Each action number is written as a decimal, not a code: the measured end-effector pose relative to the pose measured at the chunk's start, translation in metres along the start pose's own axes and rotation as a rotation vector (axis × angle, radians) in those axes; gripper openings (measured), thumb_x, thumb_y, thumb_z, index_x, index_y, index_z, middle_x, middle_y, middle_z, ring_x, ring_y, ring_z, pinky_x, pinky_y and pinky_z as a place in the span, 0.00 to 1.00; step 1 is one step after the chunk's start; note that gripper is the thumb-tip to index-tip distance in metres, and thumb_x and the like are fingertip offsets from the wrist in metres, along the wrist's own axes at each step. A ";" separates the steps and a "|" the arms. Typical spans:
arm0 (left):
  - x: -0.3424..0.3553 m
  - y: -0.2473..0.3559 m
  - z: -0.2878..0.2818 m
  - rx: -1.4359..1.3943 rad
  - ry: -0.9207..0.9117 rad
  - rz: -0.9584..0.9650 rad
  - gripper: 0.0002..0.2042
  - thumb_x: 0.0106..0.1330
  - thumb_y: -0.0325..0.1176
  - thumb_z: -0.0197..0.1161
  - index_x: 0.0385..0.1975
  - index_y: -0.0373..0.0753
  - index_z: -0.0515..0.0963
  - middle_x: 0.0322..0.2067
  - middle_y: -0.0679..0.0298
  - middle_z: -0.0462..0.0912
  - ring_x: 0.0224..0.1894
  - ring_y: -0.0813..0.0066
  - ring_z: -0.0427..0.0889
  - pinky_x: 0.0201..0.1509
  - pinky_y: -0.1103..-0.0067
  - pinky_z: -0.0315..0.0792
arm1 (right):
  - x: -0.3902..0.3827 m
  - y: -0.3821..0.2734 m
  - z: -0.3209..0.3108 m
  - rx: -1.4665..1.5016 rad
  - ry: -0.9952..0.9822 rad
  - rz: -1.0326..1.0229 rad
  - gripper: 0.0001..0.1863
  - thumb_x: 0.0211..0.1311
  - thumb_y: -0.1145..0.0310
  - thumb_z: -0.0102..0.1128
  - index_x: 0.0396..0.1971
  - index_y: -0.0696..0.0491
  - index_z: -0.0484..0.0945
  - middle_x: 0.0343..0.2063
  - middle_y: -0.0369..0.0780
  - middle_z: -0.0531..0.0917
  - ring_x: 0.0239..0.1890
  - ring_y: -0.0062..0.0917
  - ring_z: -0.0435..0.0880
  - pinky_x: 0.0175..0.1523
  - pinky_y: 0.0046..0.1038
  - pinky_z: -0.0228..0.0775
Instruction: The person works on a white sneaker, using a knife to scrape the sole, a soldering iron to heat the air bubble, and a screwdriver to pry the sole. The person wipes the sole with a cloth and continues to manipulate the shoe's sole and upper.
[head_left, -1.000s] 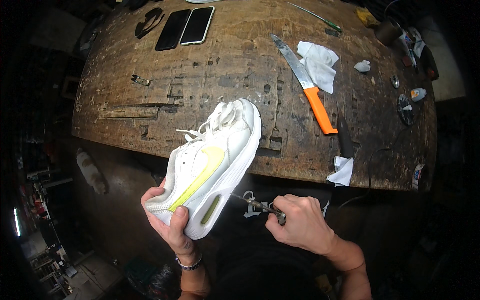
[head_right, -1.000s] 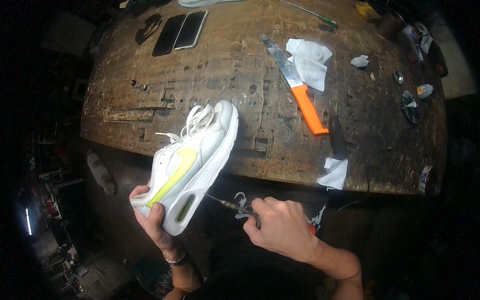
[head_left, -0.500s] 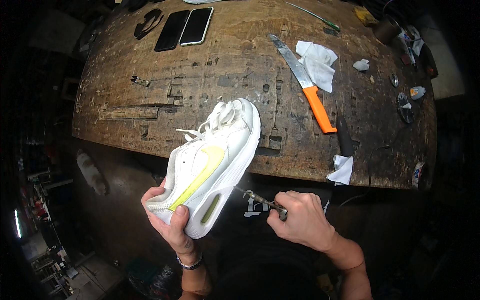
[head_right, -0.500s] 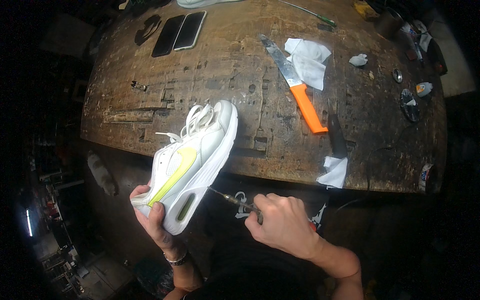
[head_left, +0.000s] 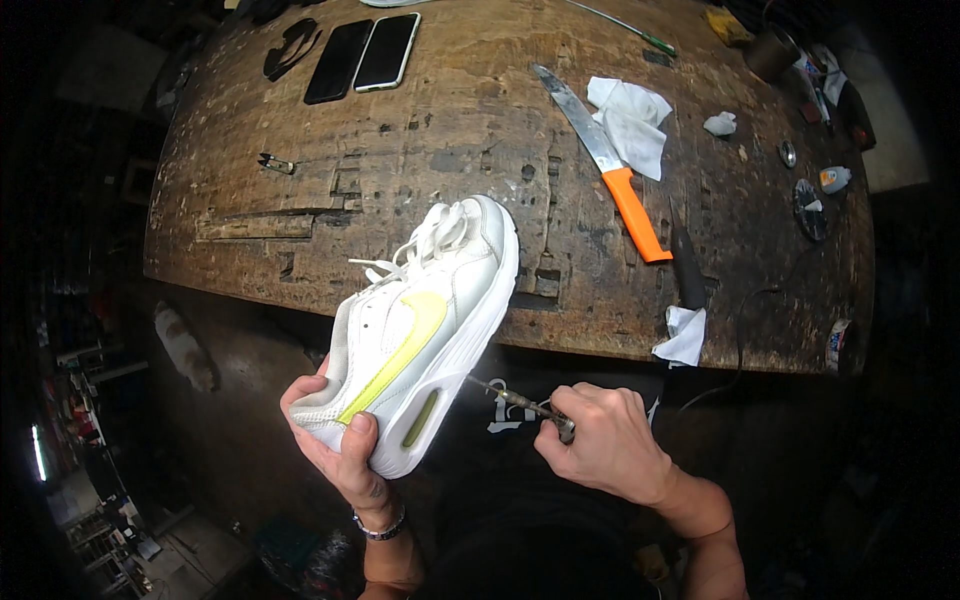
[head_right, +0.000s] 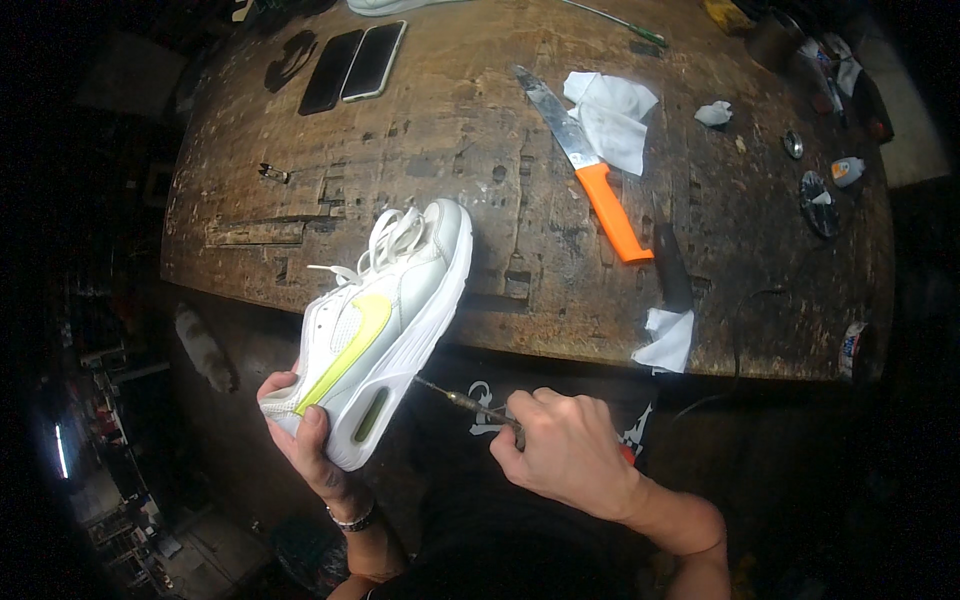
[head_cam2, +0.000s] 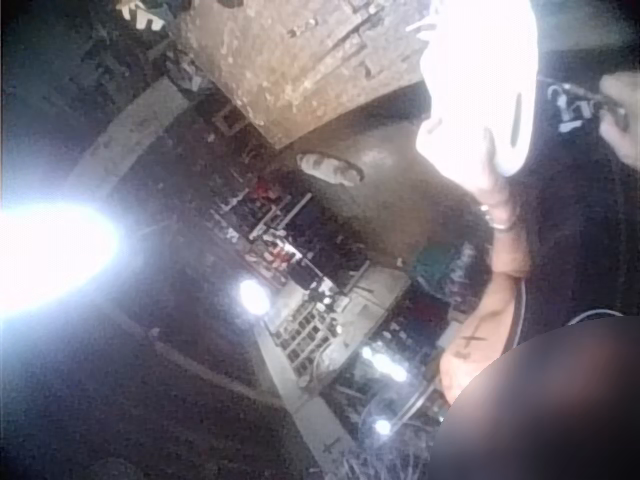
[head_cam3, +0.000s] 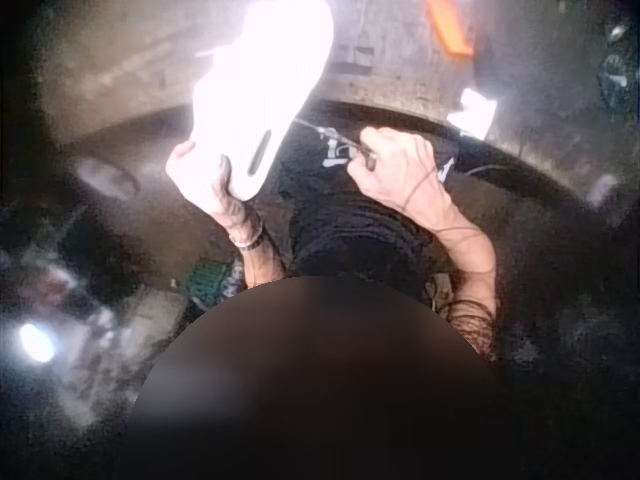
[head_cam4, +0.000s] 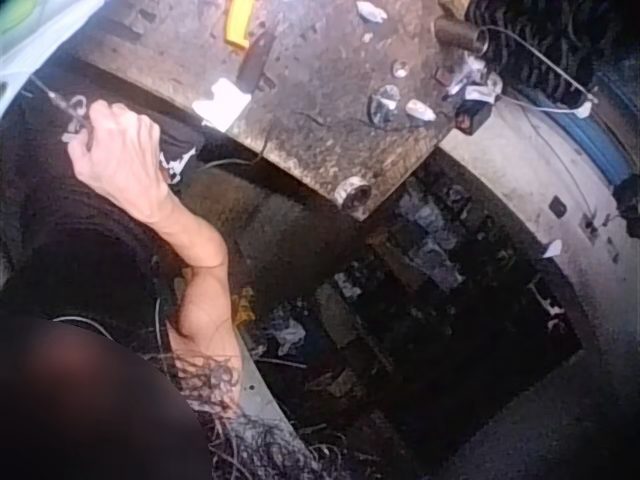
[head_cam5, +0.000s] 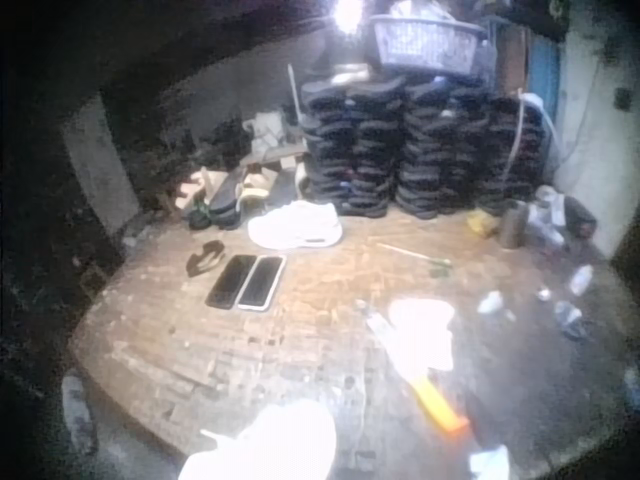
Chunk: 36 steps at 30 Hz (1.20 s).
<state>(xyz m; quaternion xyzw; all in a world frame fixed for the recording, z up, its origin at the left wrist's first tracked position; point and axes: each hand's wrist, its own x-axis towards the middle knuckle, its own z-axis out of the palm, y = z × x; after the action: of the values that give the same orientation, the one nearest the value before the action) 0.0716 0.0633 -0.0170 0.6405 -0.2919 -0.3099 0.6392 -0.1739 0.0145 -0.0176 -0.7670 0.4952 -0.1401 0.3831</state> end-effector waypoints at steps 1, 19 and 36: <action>0.000 0.000 0.000 -0.032 -0.007 0.003 0.33 0.52 0.37 0.70 0.57 0.33 0.66 0.59 0.39 0.73 0.61 0.56 0.72 0.73 0.63 0.59 | 0.000 0.000 0.000 -0.002 0.001 0.002 0.10 0.53 0.68 0.66 0.20 0.57 0.77 0.17 0.46 0.80 0.17 0.42 0.82 0.25 0.39 0.75; 0.001 -0.004 0.000 0.007 -0.021 0.051 0.32 0.56 0.42 0.69 0.58 0.33 0.67 0.54 0.43 0.75 0.57 0.57 0.77 0.67 0.68 0.66 | 0.000 -0.001 0.004 0.032 0.011 -0.005 0.10 0.54 0.68 0.65 0.21 0.59 0.78 0.17 0.47 0.81 0.17 0.43 0.82 0.25 0.39 0.77; 0.001 -0.002 -0.002 0.006 -0.019 0.020 0.32 0.52 0.36 0.70 0.58 0.33 0.67 0.59 0.40 0.73 0.61 0.56 0.72 0.72 0.63 0.58 | 0.000 0.002 0.005 0.019 0.022 -0.002 0.10 0.54 0.69 0.65 0.20 0.59 0.77 0.17 0.47 0.81 0.18 0.43 0.83 0.26 0.40 0.76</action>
<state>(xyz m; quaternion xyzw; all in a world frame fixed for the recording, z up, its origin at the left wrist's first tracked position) 0.0737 0.0645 -0.0191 0.6364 -0.3051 -0.3086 0.6377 -0.1723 0.0165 -0.0222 -0.7625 0.4971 -0.1535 0.3847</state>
